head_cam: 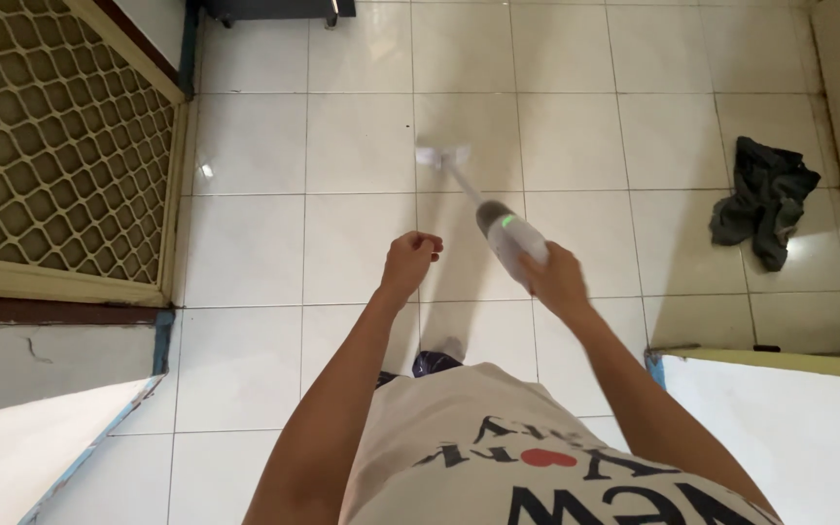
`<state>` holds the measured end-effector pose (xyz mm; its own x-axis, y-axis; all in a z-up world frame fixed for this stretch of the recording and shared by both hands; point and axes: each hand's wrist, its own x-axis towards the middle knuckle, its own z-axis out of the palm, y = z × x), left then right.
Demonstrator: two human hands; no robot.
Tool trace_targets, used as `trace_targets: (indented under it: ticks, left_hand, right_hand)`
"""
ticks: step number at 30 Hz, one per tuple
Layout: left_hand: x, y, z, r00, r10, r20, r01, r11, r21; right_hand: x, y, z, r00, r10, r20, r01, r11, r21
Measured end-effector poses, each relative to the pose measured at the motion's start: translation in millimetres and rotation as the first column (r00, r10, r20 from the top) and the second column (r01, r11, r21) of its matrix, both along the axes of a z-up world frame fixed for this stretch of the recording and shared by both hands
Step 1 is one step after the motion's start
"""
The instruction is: The person cleans a tiled floor using a handheld vacuum cleaner, navigating around a refrigerator and along the baseboards and a doorway.
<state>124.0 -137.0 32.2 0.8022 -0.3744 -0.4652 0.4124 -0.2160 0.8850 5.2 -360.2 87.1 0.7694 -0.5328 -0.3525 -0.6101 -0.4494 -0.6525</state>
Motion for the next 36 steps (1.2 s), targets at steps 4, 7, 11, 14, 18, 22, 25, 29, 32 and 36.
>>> trace_targets:
  ticks: [4, 7, 11, 14, 18, 22, 25, 29, 32, 36]
  left_hand:
    - [-2.2, -8.3, -14.8, 0.999, -0.039, -0.007, 0.039, 0.999, -0.019]
    - [0.2, -15.8, -32.0, 1.000, -0.028, 0.011, 0.029, 0.995, -0.097]
    - [-8.0, -11.4, -28.9, 0.999, -0.038, -0.001, 0.037, 0.998, -0.058]
    - [-15.3, -2.8, -24.7, 0.999, -0.035, -0.013, 0.035, 0.999, -0.040]
    - [-19.6, 12.5, -11.0, 1.000, 0.004, -0.009, -0.004, 1.000, 0.005]
    - [-17.8, 23.3, -20.1, 0.999, 0.037, -0.035, -0.037, 0.999, 0.016]
    - [-13.7, 28.1, -17.6, 0.997, 0.061, -0.040, -0.060, 0.998, 0.031]
    - [-18.0, 26.5, -18.7, 0.995, 0.056, -0.084, -0.053, 0.998, 0.034]
    - [-12.8, 21.1, -19.2, 0.997, 0.030, -0.070, -0.029, 1.000, 0.010]
    - [-4.0, 16.8, -26.4, 0.998, 0.036, -0.053, -0.037, 0.999, -0.029]
  right_hand:
    - [-47.6, 18.8, 104.0, 0.998, -0.058, 0.017, 0.058, 0.998, -0.018]
    - [-61.8, 32.6, 137.3, 0.983, -0.076, 0.165, 0.096, 0.988, -0.119]
    - [-49.5, 17.5, 98.2, 0.956, -0.016, 0.294, 0.081, 0.975, -0.209]
    - [-15.9, 4.0, 47.3, 0.964, -0.018, 0.266, 0.053, 0.991, -0.124]
    - [47.7, -10.2, -33.2, 0.990, 0.015, 0.140, -0.025, 0.997, 0.068]
    - [69.0, -3.6, -58.0, 0.993, 0.070, 0.095, -0.091, 0.966, 0.241]
    - [63.0, 19.4, -22.4, 0.992, 0.114, 0.048, -0.123, 0.952, 0.280]
    - [8.3, 34.7, 58.1, 1.000, 0.031, 0.004, -0.031, 0.982, 0.186]
    - [-27.0, 41.8, 103.8, 0.994, -0.005, 0.109, 0.003, 1.000, 0.019]
    - [-40.1, 59.2, 129.2, 0.953, -0.028, 0.301, 0.089, 0.977, -0.191]
